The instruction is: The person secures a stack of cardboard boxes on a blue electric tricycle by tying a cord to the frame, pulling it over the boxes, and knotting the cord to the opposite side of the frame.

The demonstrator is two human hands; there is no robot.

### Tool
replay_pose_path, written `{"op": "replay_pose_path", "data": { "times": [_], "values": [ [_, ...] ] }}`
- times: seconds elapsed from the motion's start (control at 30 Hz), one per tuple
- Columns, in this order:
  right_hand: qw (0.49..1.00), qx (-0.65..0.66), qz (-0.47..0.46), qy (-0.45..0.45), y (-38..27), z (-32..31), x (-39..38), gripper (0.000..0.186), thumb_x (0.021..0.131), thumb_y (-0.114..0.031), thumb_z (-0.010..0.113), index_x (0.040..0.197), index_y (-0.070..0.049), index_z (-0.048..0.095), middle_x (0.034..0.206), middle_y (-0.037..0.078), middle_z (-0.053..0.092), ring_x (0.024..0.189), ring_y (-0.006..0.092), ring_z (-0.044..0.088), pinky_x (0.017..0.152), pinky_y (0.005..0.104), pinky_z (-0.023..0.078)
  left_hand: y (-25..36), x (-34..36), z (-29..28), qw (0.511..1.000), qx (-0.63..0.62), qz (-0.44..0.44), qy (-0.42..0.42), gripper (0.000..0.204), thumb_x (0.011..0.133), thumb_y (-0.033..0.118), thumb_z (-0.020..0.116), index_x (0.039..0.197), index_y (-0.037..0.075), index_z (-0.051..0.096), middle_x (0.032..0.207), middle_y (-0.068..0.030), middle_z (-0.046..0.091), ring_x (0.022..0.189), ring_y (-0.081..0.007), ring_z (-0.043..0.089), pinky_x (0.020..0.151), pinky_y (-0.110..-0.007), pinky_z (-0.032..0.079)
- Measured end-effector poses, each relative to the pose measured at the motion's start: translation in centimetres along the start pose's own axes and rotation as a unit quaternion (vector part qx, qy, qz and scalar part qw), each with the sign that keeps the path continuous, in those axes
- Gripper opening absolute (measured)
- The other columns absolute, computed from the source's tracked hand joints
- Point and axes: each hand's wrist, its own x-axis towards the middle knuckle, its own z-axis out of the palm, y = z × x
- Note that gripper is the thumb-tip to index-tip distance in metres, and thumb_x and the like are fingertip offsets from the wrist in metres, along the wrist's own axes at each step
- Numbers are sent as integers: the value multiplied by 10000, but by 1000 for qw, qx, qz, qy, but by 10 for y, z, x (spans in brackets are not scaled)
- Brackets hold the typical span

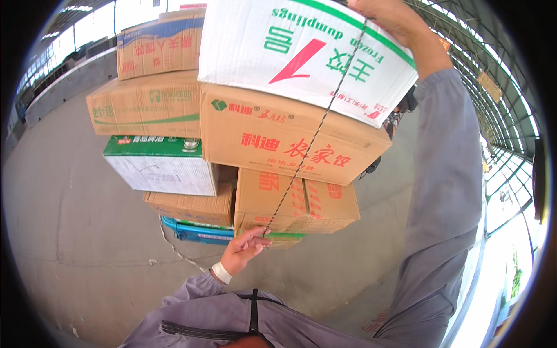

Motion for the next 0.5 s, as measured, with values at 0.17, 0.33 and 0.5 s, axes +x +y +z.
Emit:
{"op": "replay_pose_path", "data": {
  "times": [0.17,0.33,0.5],
  "values": [
    [979,-146,-142,15,-6,5,-30,402,883,-291,619,1151,3,669,1100,186,702,1034,291,646,897,382,486,-6,-7,10,999,-9,-32,17,487,970,-10,547,1445,47,452,1436,-86,514,1201,-253,606,1011,-376,474],
    [980,-135,-139,37,-8,13,-30,353,880,-245,592,1102,14,681,1069,183,707,1001,289,649,869,380,491,-3,-15,17,999,10,-22,21,463,984,49,578,1432,38,461,1336,-42,563,1203,-184,590,970,-319,468],
    [975,-124,-167,73,-12,11,-51,299,900,-234,589,1023,19,689,913,117,690,883,191,606,797,329,472,-14,-5,10,998,8,-11,59,368,975,33,577,1342,22,547,1245,-44,610,1182,-182,589,985,-318,457]
  ]
}}
